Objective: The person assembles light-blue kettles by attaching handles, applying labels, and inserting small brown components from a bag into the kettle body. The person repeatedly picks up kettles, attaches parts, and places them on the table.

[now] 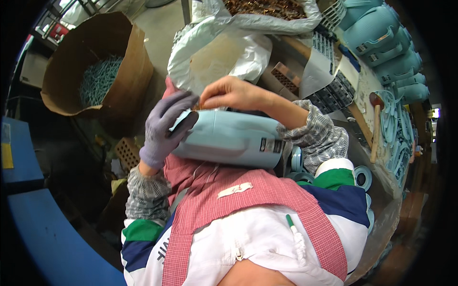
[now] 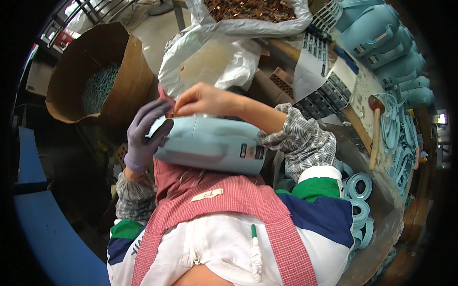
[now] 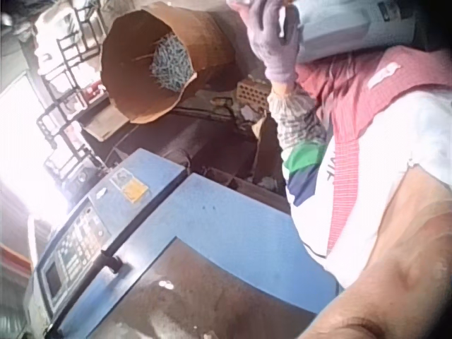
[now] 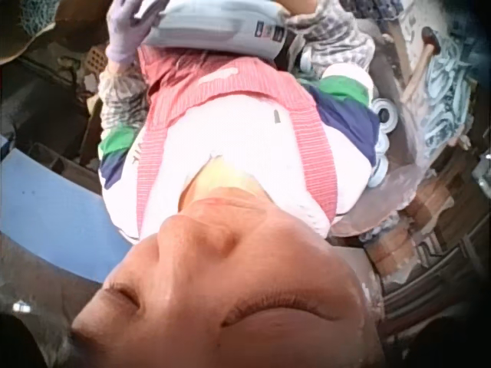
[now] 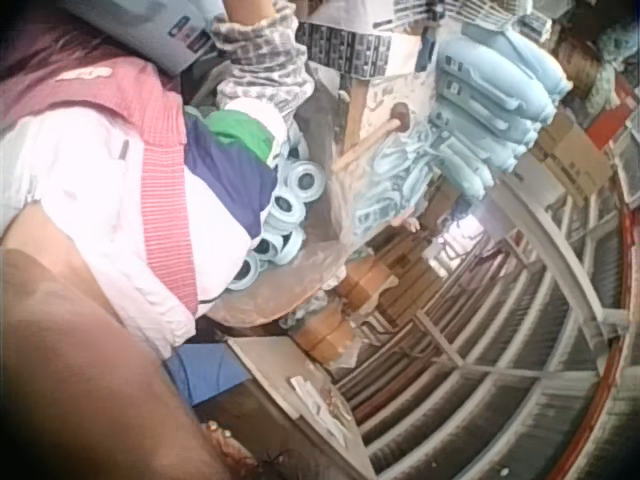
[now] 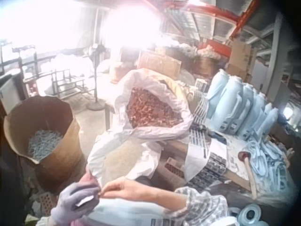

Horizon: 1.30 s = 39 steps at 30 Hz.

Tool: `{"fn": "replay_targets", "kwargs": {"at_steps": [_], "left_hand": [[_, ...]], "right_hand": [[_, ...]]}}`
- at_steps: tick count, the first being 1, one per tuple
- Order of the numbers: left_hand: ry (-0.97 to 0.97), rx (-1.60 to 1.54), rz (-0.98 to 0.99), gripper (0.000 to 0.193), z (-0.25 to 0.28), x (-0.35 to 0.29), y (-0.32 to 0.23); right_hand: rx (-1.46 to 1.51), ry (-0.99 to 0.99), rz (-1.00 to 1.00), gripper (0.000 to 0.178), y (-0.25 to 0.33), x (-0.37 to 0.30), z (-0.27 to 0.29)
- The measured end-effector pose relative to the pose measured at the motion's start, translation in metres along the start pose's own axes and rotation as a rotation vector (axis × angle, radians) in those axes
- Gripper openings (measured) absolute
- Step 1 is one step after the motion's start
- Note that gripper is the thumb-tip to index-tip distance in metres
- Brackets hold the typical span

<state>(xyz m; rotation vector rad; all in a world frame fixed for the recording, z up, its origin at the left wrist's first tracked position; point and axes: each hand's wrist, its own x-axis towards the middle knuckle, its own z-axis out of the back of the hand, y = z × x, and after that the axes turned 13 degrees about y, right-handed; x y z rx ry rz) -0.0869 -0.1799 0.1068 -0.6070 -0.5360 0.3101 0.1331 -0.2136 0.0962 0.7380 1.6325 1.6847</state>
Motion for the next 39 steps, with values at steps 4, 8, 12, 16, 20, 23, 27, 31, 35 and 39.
{"fn": "replay_targets", "kwargs": {"at_steps": [4,8,12,16,20,23,27,31,35,39], "left_hand": [[0.014,-0.102,0.045,0.025,-0.009,-0.015,0.002],[0.089,-0.263,0.131,0.037,-0.007,-0.037,-0.011],[0.059,-0.441,0.128,0.064,-0.012,-0.070,-0.020],[0.003,-0.158,0.054,0.068,-0.028,-0.089,-0.017],[-0.016,-0.225,0.124,0.065,-0.031,-0.093,-0.019],[-0.008,-0.177,0.105,0.060,-0.027,-0.089,-0.021],[0.180,0.034,0.023,0.049,-0.013,-0.078,-0.024],[0.185,0.036,0.020,0.046,-0.011,-0.063,-0.016],[0.188,0.026,0.056,0.042,-0.015,-0.026,-0.005],[0.304,-0.376,0.200,0.046,0.019,-0.012,0.022]], "right_hand": [[-0.166,-0.003,-0.073,0.019,0.007,-0.005,-0.033],[-0.335,0.051,-0.113,0.020,0.019,-0.010,-0.043],[-0.276,0.210,-0.246,0.019,0.026,-0.014,-0.050],[-0.333,0.307,-0.227,0.021,0.026,-0.011,-0.061],[-0.335,0.334,-0.215,0.022,0.022,-0.011,-0.064],[-0.321,0.347,-0.225,0.022,0.021,-0.011,-0.064],[-0.334,0.350,-0.204,0.025,0.020,-0.015,-0.063],[-0.935,0.089,0.020,0.043,0.018,-0.038,-0.079],[-1.182,-0.223,0.080,0.037,-0.004,-0.043,-0.065],[-0.575,-0.337,-0.014,0.027,0.006,-0.087,-0.025]]}}
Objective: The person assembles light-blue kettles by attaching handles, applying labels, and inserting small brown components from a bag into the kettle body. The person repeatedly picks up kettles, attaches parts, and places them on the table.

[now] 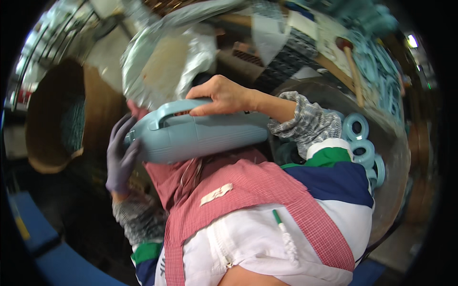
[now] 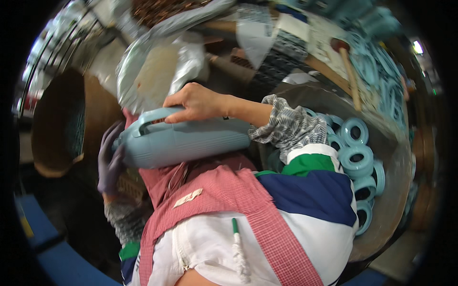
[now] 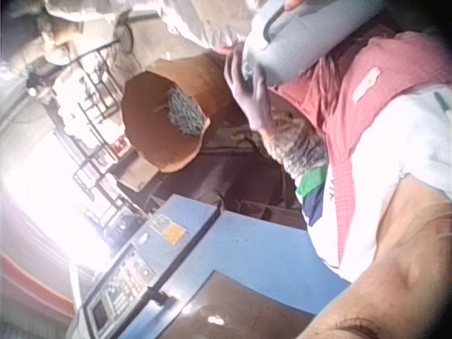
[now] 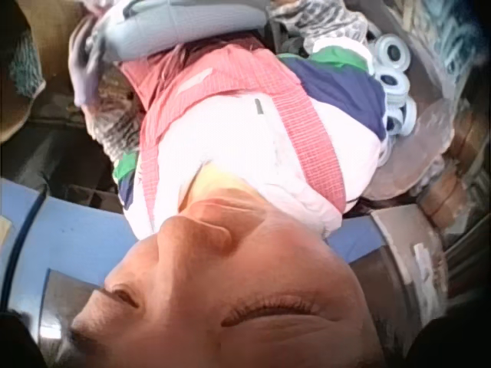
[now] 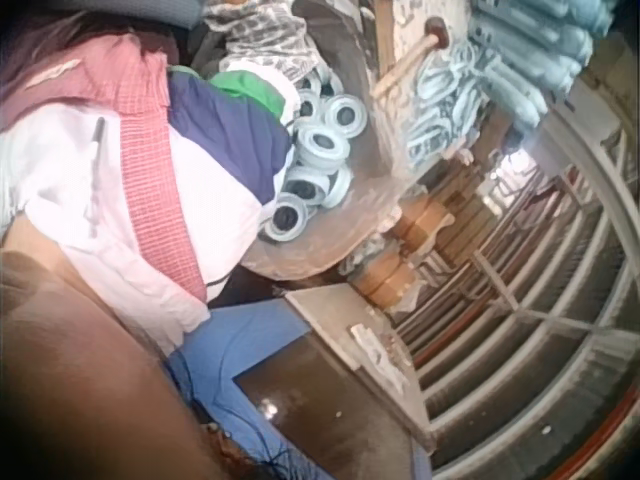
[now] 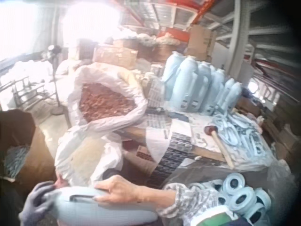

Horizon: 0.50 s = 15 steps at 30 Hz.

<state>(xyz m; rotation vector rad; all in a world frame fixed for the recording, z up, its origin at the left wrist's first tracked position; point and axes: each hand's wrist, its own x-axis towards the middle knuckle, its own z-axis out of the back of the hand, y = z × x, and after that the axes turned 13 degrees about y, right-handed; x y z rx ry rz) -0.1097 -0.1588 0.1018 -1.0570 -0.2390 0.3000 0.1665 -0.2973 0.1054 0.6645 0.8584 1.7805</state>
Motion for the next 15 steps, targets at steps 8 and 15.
{"fn": "replay_targets", "kwargs": {"at_steps": [8,15], "left_hand": [[-0.190,-0.250,0.033,0.047,-0.030,0.041,-0.011],[-0.123,-0.497,0.017,0.040,-0.034,0.140,0.027]], "right_hand": [[0.131,-0.262,-0.217,0.048,-0.015,-0.042,0.015],[0.169,-1.053,-0.454,0.018,-0.101,-0.162,0.132]]}}
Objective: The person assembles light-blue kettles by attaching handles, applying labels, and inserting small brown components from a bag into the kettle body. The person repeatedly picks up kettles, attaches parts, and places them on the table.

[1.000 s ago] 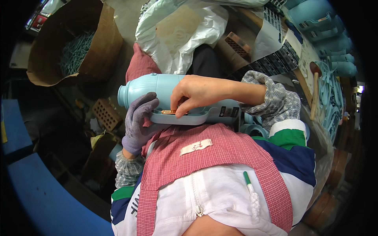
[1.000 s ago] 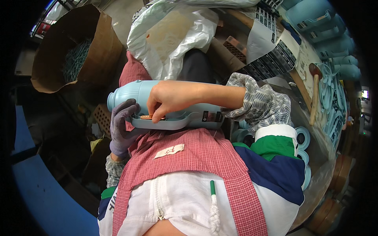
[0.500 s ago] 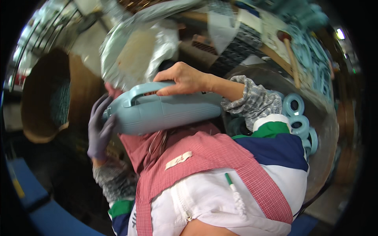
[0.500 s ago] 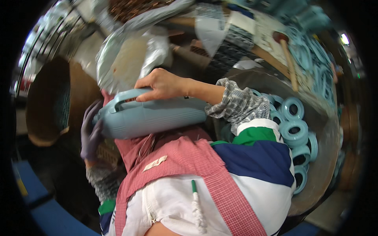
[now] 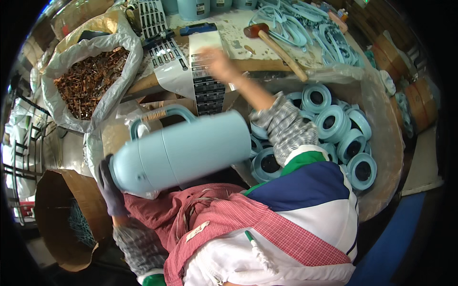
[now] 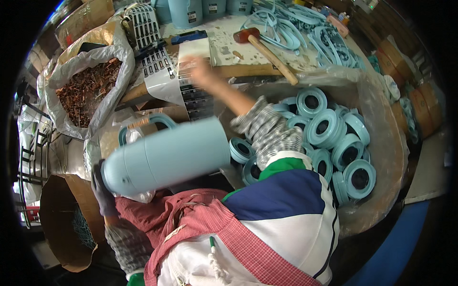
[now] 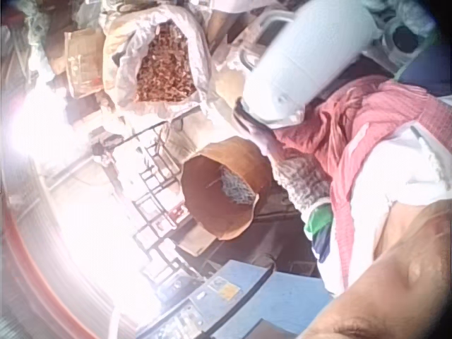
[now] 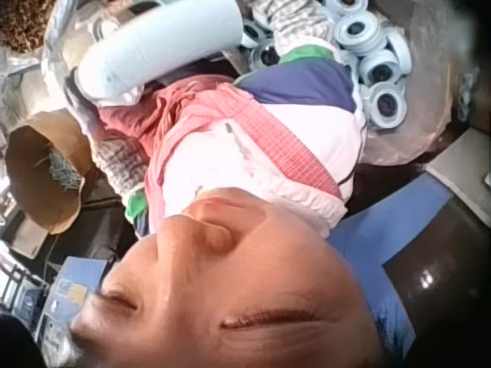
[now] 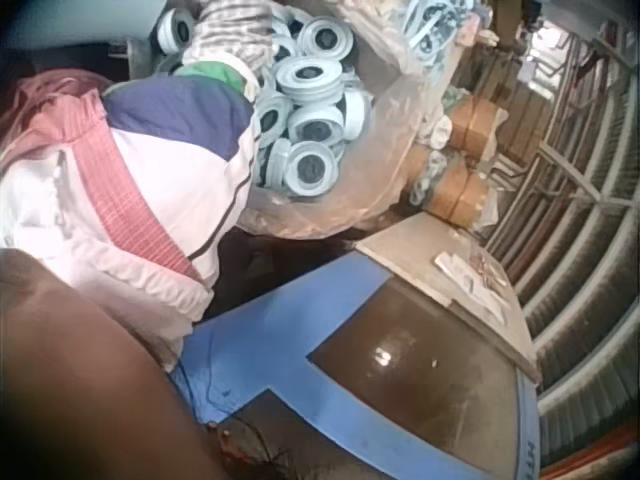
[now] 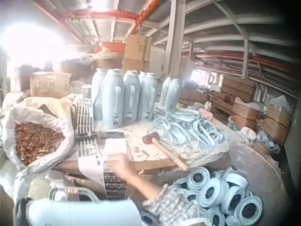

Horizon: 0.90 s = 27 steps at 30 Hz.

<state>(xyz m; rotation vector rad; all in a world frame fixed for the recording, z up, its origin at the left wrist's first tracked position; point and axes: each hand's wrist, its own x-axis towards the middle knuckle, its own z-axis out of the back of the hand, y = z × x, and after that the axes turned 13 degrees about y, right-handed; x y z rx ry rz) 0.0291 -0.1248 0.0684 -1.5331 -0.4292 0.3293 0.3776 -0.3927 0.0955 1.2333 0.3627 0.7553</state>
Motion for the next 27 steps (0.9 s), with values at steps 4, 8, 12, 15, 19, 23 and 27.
{"fn": "replay_targets", "kwargs": {"at_steps": [4,8,12,15,19,23,27], "left_hand": [[0.015,0.095,-0.045,0.047,-0.023,0.091,0.009],[0.203,0.455,0.175,0.067,-0.049,0.159,0.005],[0.430,2.182,-0.039,0.111,-0.026,0.190,0.038],[0.467,1.452,0.109,0.111,-0.026,0.191,0.039],[0.466,1.456,0.072,0.121,-0.024,0.197,0.045],[0.532,1.385,0.174,0.124,-0.024,0.199,0.043],[0.160,0.167,0.382,0.066,-0.060,0.193,0.007]], "right_hand": [[-1.401,-0.729,-0.361,0.044,-0.056,-0.011,0.161],[-1.215,-0.390,-0.388,0.046,-0.078,0.019,0.201],[-0.796,0.008,0.093,0.045,0.053,0.038,0.107],[-0.661,0.126,0.395,0.043,0.067,0.052,0.056],[-1.056,0.559,0.085,0.055,0.049,0.068,0.033],[-0.946,0.585,0.039,0.056,0.073,0.074,0.021],[-1.151,0.475,-0.050,0.059,0.022,0.108,0.051]]}}
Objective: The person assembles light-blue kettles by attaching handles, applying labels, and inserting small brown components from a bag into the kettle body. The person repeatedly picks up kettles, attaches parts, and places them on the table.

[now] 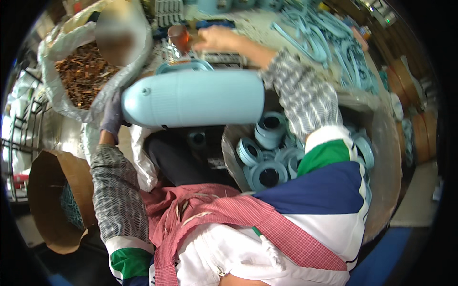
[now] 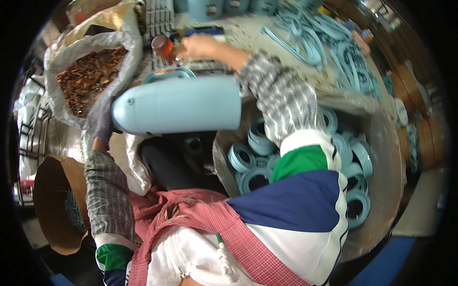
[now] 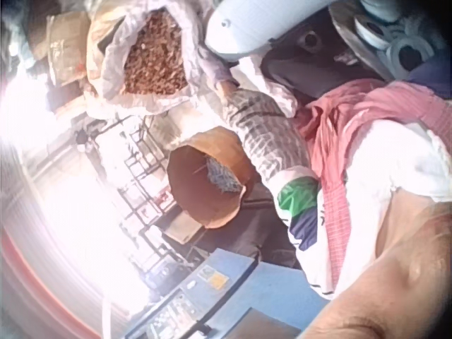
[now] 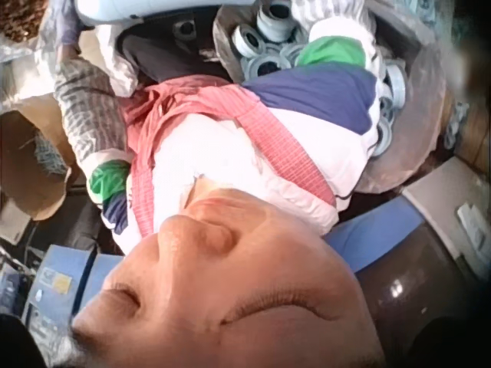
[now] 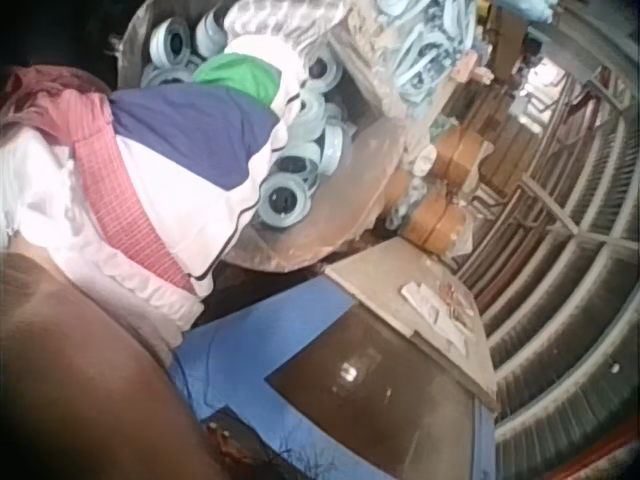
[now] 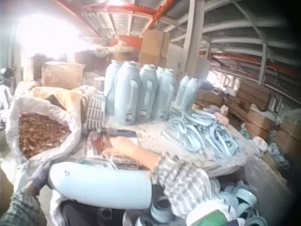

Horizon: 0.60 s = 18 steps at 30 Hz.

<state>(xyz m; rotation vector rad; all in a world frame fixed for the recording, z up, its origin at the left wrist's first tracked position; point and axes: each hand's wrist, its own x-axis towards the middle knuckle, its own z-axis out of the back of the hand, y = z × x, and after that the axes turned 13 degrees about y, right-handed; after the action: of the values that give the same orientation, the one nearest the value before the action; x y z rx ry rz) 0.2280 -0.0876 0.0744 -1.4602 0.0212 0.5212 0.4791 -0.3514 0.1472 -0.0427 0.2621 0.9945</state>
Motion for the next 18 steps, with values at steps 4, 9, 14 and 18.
{"fn": "replay_targets", "kwargs": {"at_steps": [4,9,14,18], "left_hand": [[-0.095,-0.061,0.039,0.057,0.004,-0.040,0.015],[-0.075,-0.273,0.054,0.060,0.060,-0.080,0.083],[-0.141,-0.654,0.001,0.051,0.091,-0.153,0.136],[-0.217,-0.814,-0.062,0.056,0.085,-0.232,0.126]], "right_hand": [[0.107,-0.530,-0.098,0.062,-0.079,-0.040,-0.010],[0.553,-0.461,-0.072,0.023,-0.032,-0.203,-0.121],[-0.208,0.168,-0.275,0.041,-0.061,-0.245,-0.320],[-0.064,0.223,-0.327,0.051,-0.040,-0.228,-0.293]]}}
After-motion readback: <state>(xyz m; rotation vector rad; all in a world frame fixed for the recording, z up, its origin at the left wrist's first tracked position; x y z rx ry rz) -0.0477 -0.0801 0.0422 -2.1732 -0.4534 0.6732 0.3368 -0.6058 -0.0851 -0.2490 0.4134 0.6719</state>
